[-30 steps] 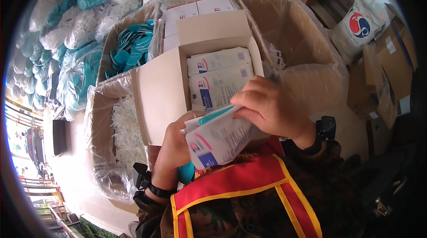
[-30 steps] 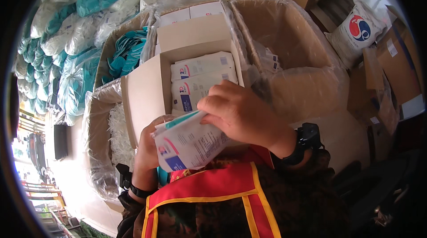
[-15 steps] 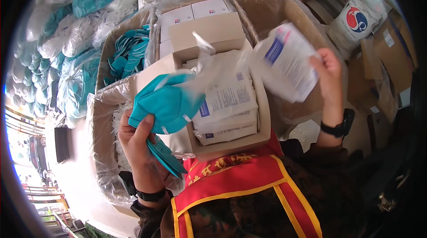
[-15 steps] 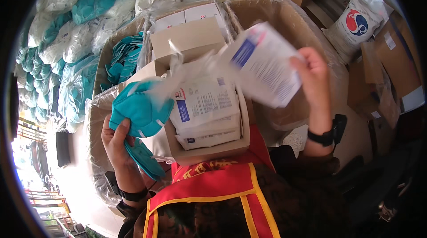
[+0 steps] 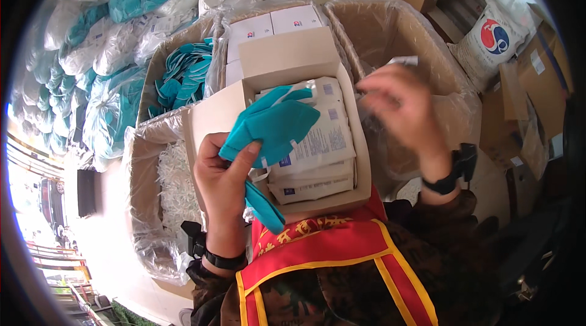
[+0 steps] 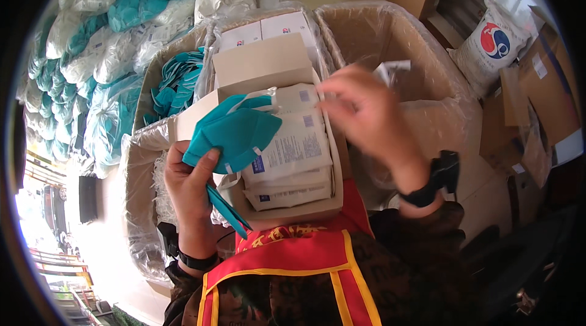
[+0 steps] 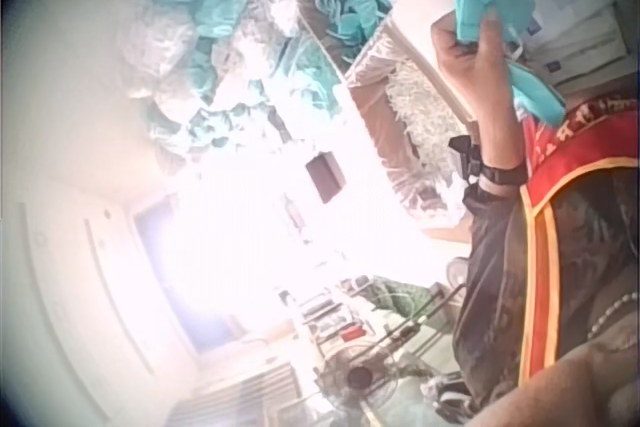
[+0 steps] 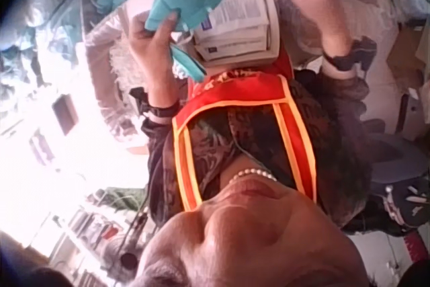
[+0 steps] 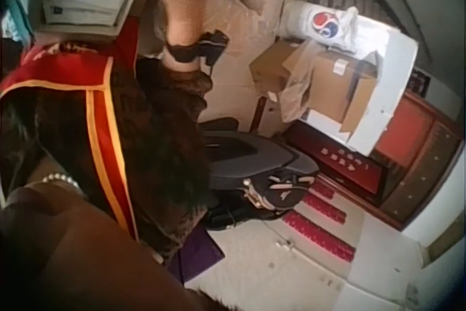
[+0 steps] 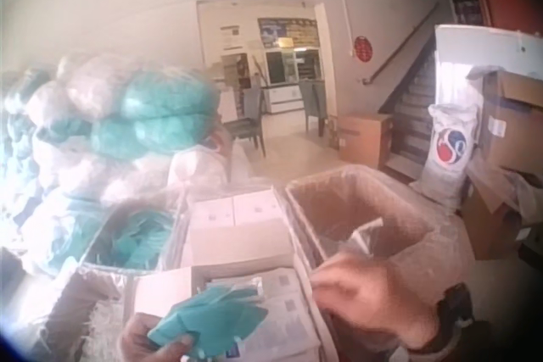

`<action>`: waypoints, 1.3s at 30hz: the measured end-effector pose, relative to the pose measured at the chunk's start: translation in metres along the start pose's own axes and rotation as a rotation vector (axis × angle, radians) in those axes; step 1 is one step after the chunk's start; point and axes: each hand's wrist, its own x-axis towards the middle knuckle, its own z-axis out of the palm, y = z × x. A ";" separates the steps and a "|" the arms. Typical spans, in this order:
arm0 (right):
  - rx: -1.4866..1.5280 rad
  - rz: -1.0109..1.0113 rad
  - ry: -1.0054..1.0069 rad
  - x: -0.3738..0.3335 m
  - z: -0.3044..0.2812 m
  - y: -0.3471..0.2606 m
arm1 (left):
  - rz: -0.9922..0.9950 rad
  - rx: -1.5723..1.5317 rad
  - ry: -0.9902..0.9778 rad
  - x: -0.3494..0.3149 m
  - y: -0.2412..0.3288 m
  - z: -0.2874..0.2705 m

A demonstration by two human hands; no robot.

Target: Packing medical face masks into individual product boxes and larger shipping containers.

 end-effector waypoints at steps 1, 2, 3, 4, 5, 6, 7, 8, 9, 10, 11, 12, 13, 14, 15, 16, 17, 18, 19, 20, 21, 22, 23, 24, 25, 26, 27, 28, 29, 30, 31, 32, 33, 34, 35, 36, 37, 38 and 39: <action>0.044 -0.049 -0.008 0.003 0.018 -0.019 | -0.002 0.011 -0.022 -0.002 0.002 0.005; 0.082 -0.097 -0.013 0.006 0.029 -0.031 | -0.003 0.019 -0.049 -0.003 0.004 0.011; 0.086 -0.079 -0.025 0.006 0.038 -0.033 | 0.002 0.015 -0.059 -0.008 0.005 0.014; 0.086 -0.063 -0.034 0.004 0.047 -0.029 | -0.014 -0.011 -0.086 -0.010 0.006 0.015; 0.088 -0.047 -0.045 0.003 0.052 -0.025 | -0.030 -0.037 -0.112 -0.012 0.009 0.015; 0.119 -0.042 -0.044 0.001 0.053 -0.023 | -0.050 -0.064 -0.127 -0.014 0.010 0.013; 0.150 -0.037 -0.043 -0.001 0.050 -0.019 | -0.069 -0.070 -0.117 -0.012 0.011 0.007; 0.182 -0.031 -0.043 -0.004 0.045 -0.016 | -0.067 -0.125 -0.093 -0.007 0.010 -0.002; 0.139 -0.043 -0.081 -0.008 0.040 -0.015 | -0.068 -0.178 -0.061 -0.004 0.007 -0.012; 0.097 -0.059 -0.116 -0.012 0.031 -0.015 | -0.063 -0.230 -0.030 0.001 0.006 -0.021; 0.054 -0.077 -0.149 -0.014 0.023 -0.016 | -0.030 -0.168 0.050 0.005 0.007 -0.028; 0.123 -0.052 -0.190 -0.019 0.019 -0.020 | 0.036 -0.068 0.121 0.009 0.006 -0.033; 0.187 -0.018 -0.225 -0.027 0.013 -0.027 | 0.051 -0.005 0.126 0.014 0.007 -0.035; 0.249 0.016 -0.259 -0.032 0.009 -0.032 | 0.065 0.057 0.130 0.016 0.007 -0.036; 0.311 -0.002 -0.273 -0.034 0.005 -0.034 | 0.059 0.038 0.074 0.017 0.007 -0.036; 0.303 -0.026 -0.231 -0.032 0.007 -0.035 | 0.054 0.018 0.017 0.016 0.007 -0.034; 0.295 -0.050 -0.188 -0.027 0.011 -0.036 | 0.048 -0.002 -0.039 0.015 0.008 -0.033; 0.282 -0.076 -0.142 -0.020 0.013 -0.038 | 0.041 -0.018 -0.084 0.014 0.009 -0.028; 0.274 -0.084 -0.147 -0.014 0.014 -0.038 | 0.033 -0.035 -0.128 0.011 0.011 -0.023; 0.279 -0.101 -0.154 -0.007 0.016 -0.041 | 0.025 -0.051 -0.170 0.010 0.012 -0.019; 0.288 -0.120 -0.161 0.001 0.020 -0.044 | 0.011 -0.091 -0.250 0.008 0.012 -0.020; 0.295 -0.147 -0.157 0.005 0.027 -0.046 | -0.004 -0.173 -0.245 0.007 0.013 -0.016; 0.302 -0.173 -0.153 0.008 0.032 -0.048 | -0.020 -0.256 -0.239 0.005 0.013 -0.010; 0.270 -0.152 -0.159 0.009 0.037 -0.049 | -0.034 -0.337 -0.226 0.004 0.012 -0.008; 0.238 -0.131 -0.164 0.007 0.041 -0.051 | -0.048 -0.333 -0.203 0.005 0.009 -0.010; 0.205 -0.110 -0.169 0.006 0.045 -0.054 | -0.082 -0.408 -0.174 0.008 0.005 -0.013; 0.166 -0.144 -0.159 0.004 0.049 -0.059 | -0.117 -0.483 -0.142 0.012 0.002 -0.018; 0.126 -0.177 -0.148 0.003 0.051 -0.065 | -0.152 -0.558 -0.110 0.016 -0.003 -0.022; 0.086 -0.211 -0.137 0.002 0.055 -0.071 | -0.150 -0.650 -0.126 0.021 -0.010 -0.026; 0.113 -0.252 -0.159 -0.003 0.064 -0.075 | -0.171 -0.649 0.004 0.022 -0.011 -0.022; 0.136 -0.289 -0.176 -0.009 0.074 -0.079 | -0.194 -0.645 0.128 0.021 -0.011 -0.012; 0.159 -0.326 -0.192 -0.015 0.083 -0.082 | -0.217 -0.638 0.252 0.020 -0.012 -0.004; 0.145 -0.332 -0.220 -0.021 0.089 -0.087 | -0.214 -0.631 0.274 0.019 -0.017 -0.001; 0.131 -0.338 -0.248 -0.025 0.093 -0.089 | -0.208 -0.583 0.215 0.018 -0.021 -0.001; 0.143 -0.344 -0.277 -0.024 0.095 -0.089 | -0.202 -0.534 0.155 0.015 -0.025 -0.002; 0.178 -0.343 -0.281 -0.023 0.095 -0.089 | -0.194 -0.487 0.093 0.012 -0.028 -0.002; 0.213 -0.343 -0.285 -0.023 0.096 -0.090 | -0.212 -0.506 0.130 0.012 -0.030 -0.003; 0.248 -0.342 -0.289 -0.022 0.096 -0.090 | -0.196 -0.451 0.124 0.010 -0.027 -0.006; 0.304 -0.345 -0.371 -0.022 0.096 -0.089 | -0.178 -0.397 0.119 0.008 -0.022 -0.009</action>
